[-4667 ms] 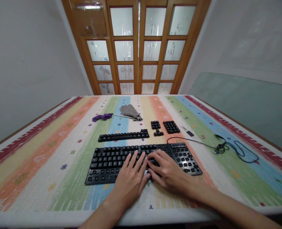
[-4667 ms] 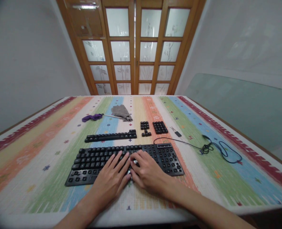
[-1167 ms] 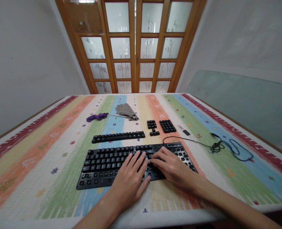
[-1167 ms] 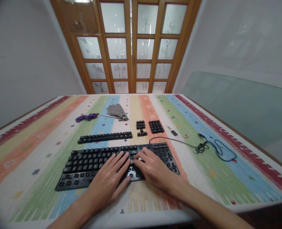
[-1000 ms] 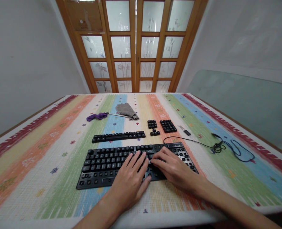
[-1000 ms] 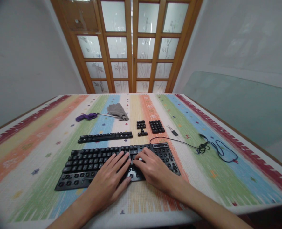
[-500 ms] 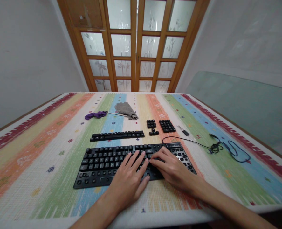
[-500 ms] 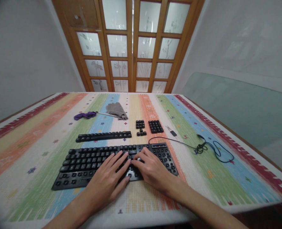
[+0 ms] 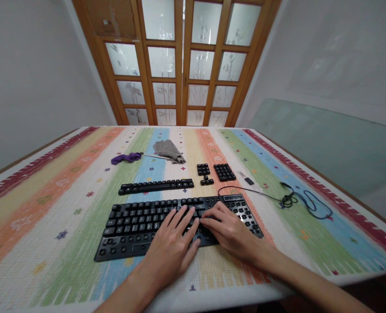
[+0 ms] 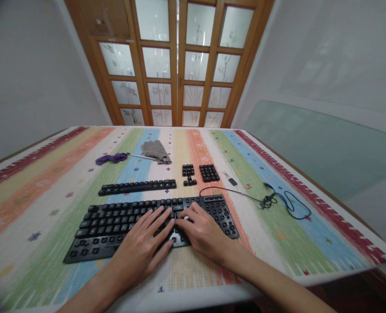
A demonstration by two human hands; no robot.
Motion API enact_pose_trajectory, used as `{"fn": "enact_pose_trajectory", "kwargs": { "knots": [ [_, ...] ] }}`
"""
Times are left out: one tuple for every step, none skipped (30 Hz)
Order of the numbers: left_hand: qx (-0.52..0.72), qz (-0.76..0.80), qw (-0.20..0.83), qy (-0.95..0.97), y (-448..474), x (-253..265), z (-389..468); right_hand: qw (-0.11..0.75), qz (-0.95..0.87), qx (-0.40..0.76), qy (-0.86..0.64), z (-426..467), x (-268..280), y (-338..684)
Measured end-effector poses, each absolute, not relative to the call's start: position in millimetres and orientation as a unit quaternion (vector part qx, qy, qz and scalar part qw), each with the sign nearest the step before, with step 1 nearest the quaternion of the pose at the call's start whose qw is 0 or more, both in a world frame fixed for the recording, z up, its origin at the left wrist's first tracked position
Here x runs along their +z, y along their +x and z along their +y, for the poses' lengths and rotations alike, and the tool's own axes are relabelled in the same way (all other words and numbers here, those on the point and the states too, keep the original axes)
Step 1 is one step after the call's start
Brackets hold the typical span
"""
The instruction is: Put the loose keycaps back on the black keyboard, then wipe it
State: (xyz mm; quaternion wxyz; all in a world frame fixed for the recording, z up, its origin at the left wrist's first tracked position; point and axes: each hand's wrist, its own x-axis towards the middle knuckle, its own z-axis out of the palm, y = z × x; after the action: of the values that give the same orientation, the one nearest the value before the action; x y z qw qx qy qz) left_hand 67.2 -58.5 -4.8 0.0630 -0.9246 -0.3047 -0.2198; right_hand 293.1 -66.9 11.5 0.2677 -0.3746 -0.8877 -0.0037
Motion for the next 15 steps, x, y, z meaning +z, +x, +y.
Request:
{"fn": "enact_pose_trajectory", "kwargs": {
  "knots": [
    [-0.223, -0.304, 0.063, -0.924, 67.2, -4.8, -58.4, 0.264, -0.889, -0.005, -0.374, -66.9, 12.3, 292.9],
    [-0.226, -0.304, 0.062, -0.923, 67.2, -4.8, -58.3, 0.262, -0.89, -0.007, -0.373, -66.9, 13.0, 292.9],
    [-0.228, -0.304, 0.061, -0.923, 67.3, -4.8, -58.3, 0.259, -0.891, -0.007, -0.373, -66.8, 13.6, 293.1],
    [-0.229, -0.303, 0.059, -0.923, 67.5, -4.8, -58.3, 0.258, -0.891, -0.007, -0.374, -66.6, 13.9, 293.5],
    [-0.23, -0.303, 0.058, -0.923, 67.7, -4.7, -58.4, 0.258, -0.89, -0.006, -0.375, -66.5, 13.9, 294.0],
    [-0.231, -0.303, 0.058, -0.923, 67.9, -4.5, -58.6, 0.259, -0.89, -0.005, -0.376, -66.4, 13.7, 294.5],
    [-0.231, -0.303, 0.058, -0.923, 68.2, -4.3, -58.8, 0.26, -0.889, -0.003, -0.377, -66.3, 13.3, 295.1],
    [-0.232, -0.303, 0.059, -0.922, 68.5, -4.1, -59.0, 0.261, -0.889, -0.001, -0.377, -66.4, 12.8, 295.6],
    [-0.234, -0.303, 0.06, -0.922, 68.7, -3.8, -59.1, 0.262, -0.889, 0.001, -0.376, -66.4, 12.4, 296.0],
    [-0.234, -0.302, 0.06, -0.922, 68.9, -3.6, -59.3, 0.262, -0.889, 0.002, -0.376, -66.5, 11.9, 296.2],
    [-0.235, -0.302, 0.059, -0.922, 69.0, -3.4, -59.4, 0.263, -0.889, 0.003, -0.376, -66.5, 11.6, 296.3],
    [-0.235, -0.302, 0.058, -0.922, 69.1, -3.3, -59.4, 0.263, -0.888, 0.003, -0.376, -66.6, 11.3, 296.3],
    [-0.235, -0.302, 0.057, -0.922, 69.2, -3.2, -59.5, 0.264, -0.888, 0.003, -0.377, -66.6, 11.2, 296.1],
    [-0.235, -0.302, 0.056, -0.922, 69.2, -3.1, -59.5, 0.265, -0.887, 0.002, -0.377, -66.5, 11.1, 295.8],
    [-0.234, -0.303, 0.056, -0.922, 69.2, -3.1, -59.5, 0.268, -0.886, 0.002, -0.378, -66.4, 11.1, 295.4]
  ]
}}
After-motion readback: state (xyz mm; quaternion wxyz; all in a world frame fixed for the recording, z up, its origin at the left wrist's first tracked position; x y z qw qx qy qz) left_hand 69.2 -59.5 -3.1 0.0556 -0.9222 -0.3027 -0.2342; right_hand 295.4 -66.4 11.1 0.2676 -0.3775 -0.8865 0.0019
